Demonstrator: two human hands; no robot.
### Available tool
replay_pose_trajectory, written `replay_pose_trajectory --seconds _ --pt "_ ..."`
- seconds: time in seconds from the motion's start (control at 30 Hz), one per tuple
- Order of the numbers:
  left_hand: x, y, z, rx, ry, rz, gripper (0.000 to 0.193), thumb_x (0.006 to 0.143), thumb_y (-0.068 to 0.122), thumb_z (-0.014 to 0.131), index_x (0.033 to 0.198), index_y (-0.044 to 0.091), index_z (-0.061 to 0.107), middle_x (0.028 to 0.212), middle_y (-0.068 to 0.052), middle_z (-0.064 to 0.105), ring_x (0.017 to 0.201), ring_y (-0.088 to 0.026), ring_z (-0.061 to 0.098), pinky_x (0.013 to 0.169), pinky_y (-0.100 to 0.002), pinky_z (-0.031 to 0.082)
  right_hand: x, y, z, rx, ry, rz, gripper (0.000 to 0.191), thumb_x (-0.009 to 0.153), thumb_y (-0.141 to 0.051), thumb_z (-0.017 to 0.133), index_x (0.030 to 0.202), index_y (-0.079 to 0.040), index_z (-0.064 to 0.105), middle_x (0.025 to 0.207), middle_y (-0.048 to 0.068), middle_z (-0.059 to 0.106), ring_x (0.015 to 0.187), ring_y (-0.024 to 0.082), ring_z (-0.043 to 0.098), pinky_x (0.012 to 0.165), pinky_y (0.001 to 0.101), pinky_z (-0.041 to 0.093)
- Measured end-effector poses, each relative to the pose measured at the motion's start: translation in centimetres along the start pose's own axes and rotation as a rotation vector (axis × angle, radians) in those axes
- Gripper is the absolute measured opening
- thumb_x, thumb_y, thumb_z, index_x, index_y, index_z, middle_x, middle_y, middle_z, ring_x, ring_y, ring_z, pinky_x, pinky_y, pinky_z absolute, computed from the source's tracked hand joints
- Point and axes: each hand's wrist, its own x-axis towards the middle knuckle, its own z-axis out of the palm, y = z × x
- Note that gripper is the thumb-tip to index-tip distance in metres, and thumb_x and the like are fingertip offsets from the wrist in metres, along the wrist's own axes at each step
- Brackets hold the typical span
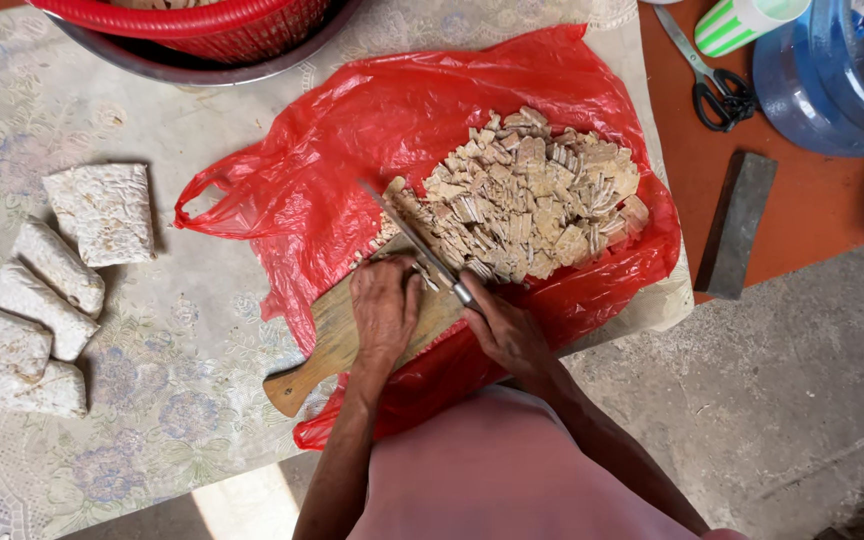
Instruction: The person slices rectangular blocks of a white food item into thin strips using a knife on a wooden cutting board. The sliced pieces are collected in a red plastic bag placed on the table.
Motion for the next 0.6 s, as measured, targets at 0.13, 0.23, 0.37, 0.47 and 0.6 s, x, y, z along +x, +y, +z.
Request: replay_pose_trajectory --seconds 0.13,0.23,0.37,0.47,0.6 --pt "-1.0 -1.9 -2.0 -0.149 0.127 -0.156 0.016 0.102 0.011 0.059 0.116 0.007 0.066 0.119 -0.013 0.068 0.111 -0.032 0.062 0.101 -0.047 0.046 -1.9 0.1 -0.7 -0.11 -0.212 0.176 0.053 0.103 -0.028 0.056 0.155 -0.021 0.044 0.098 0.012 0.073 0.068 0.029 0.073 0.059 0.0393 0.061" --pt "-1.9 -2.7 -3.6 -0.047 0.215 -0.106 0.014 0.101 0.009 0.059 0.112 0.005 0.066 0.119 -0.015 0.067 0.112 -0.035 0.062 0.102 -0.047 0.046 -2.6 0.2 -1.0 -0.402 -0.049 -0.149 0.046 0.101 -0.032 0.064 0.146 -0.023 0.056 0.089 0.011 0.07 0.065 0.032 0.07 0.059 0.0446 0.057" --pt "-2.1 -2.2 -3.9 -0.01 0.218 -0.109 0.013 0.1 0.009 0.061 0.11 0.004 0.067 0.12 -0.017 0.065 0.113 -0.036 0.062 0.102 -0.045 0.048 -0.6 1.8 -2.9 -0.307 0.068 -0.019 0.047 0.104 -0.028 0.06 0.149 -0.017 0.052 0.111 0.015 0.073 0.083 0.034 0.072 0.069 0.0429 0.058" --pt "-1.9 -1.9 -4.2 0.006 0.197 -0.163 0.017 0.1 0.01 0.061 0.116 0.004 0.067 0.129 -0.019 0.062 0.118 -0.038 0.061 0.103 -0.047 0.047 1.7 3.0 -5.1 -0.217 0.168 -0.035 0.047 0.107 -0.027 0.057 0.152 -0.014 0.049 0.123 0.018 0.071 0.105 0.036 0.072 0.083 0.043 0.058" --pt "-1.5 -2.0 -4.8 0.013 0.143 -0.165 0.021 0.1 0.011 0.061 0.119 0.003 0.066 0.134 -0.019 0.06 0.123 -0.038 0.059 0.103 -0.049 0.046 4.3 2.5 -7.3 -0.109 0.17 0.026 0.052 0.111 -0.036 0.054 0.158 -0.014 0.045 0.135 0.022 0.067 0.112 0.035 0.069 0.088 0.0433 0.056"
